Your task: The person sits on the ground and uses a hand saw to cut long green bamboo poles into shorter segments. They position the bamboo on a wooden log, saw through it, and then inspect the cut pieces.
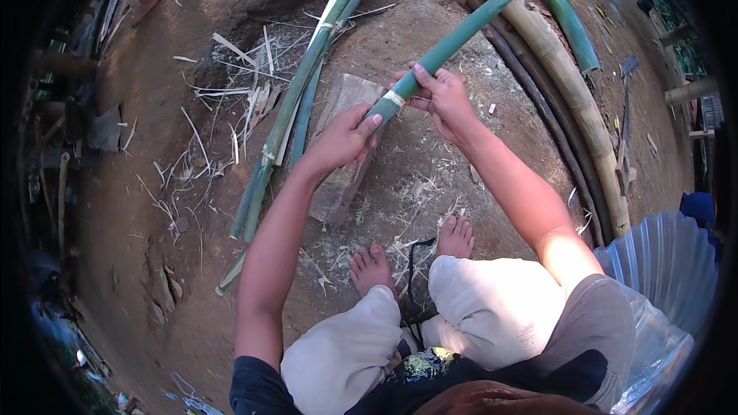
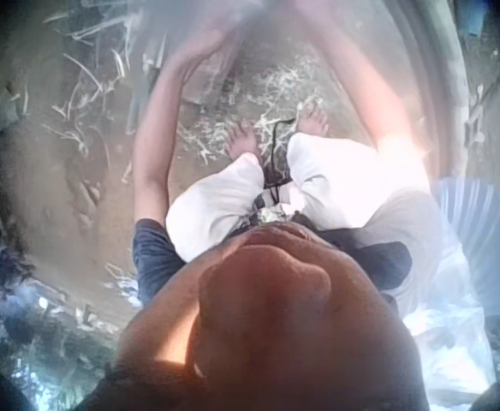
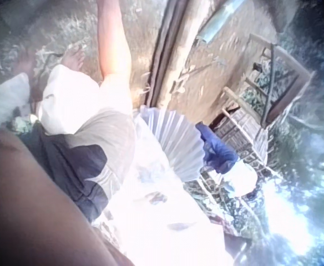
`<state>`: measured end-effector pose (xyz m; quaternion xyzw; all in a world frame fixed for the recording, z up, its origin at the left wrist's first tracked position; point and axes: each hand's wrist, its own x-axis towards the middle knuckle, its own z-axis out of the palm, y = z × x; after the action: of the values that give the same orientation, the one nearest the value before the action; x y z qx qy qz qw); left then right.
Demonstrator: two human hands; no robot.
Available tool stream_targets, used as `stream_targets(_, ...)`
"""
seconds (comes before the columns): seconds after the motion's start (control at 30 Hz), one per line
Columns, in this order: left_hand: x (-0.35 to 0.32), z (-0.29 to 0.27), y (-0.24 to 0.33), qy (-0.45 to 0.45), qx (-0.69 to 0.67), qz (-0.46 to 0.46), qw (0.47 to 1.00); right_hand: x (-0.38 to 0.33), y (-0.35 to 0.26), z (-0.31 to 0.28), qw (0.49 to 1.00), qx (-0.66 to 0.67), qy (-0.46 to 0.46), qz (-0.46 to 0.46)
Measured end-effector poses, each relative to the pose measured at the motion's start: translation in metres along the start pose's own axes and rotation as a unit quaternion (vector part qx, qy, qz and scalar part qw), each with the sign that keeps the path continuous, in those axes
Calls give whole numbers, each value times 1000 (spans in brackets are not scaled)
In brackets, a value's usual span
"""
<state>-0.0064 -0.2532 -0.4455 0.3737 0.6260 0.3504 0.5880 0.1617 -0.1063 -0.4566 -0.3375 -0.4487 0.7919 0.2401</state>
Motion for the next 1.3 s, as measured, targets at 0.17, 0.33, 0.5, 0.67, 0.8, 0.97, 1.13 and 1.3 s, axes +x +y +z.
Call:
stream_targets(0.17, 5, 9, 17, 23, 55, -65, 996, 8, 5, -17, 999, 10, 39, 10)
stream_targets(0.33, -3, 8, 13, -10, 35, -71, 997, 3, -14, -57, 995, 23, 96, -18)
stream_targets(0.5, 2, 24, 23, -60, 37, -29, 997, -21, -21, -96, 991, 61, 119, -20)
stream_targets(0.67, 21, 43, 38, -56, 92, 19, 994, -53, -40, -115, 977, 77, 194, -37)
stream_targets(0.8, 44, 40, 44, -52, 93, 14, 994, -53, -57, -121, 977, 78, 200, -10)
stream_targets(0.97, 65, 41, 32, -34, 18, 12, 999, -8, -79, -123, 984, -25, 175, -5)
stream_targets(1.13, 104, 38, 36, 36, 29, 33, 998, 51, -93, -138, 989, -61, 132, 12)
stream_targets(1.3, 148, 17, 27, 152, 193, 70, 967, 114, -85, -150, 993, -37, 104, 41)
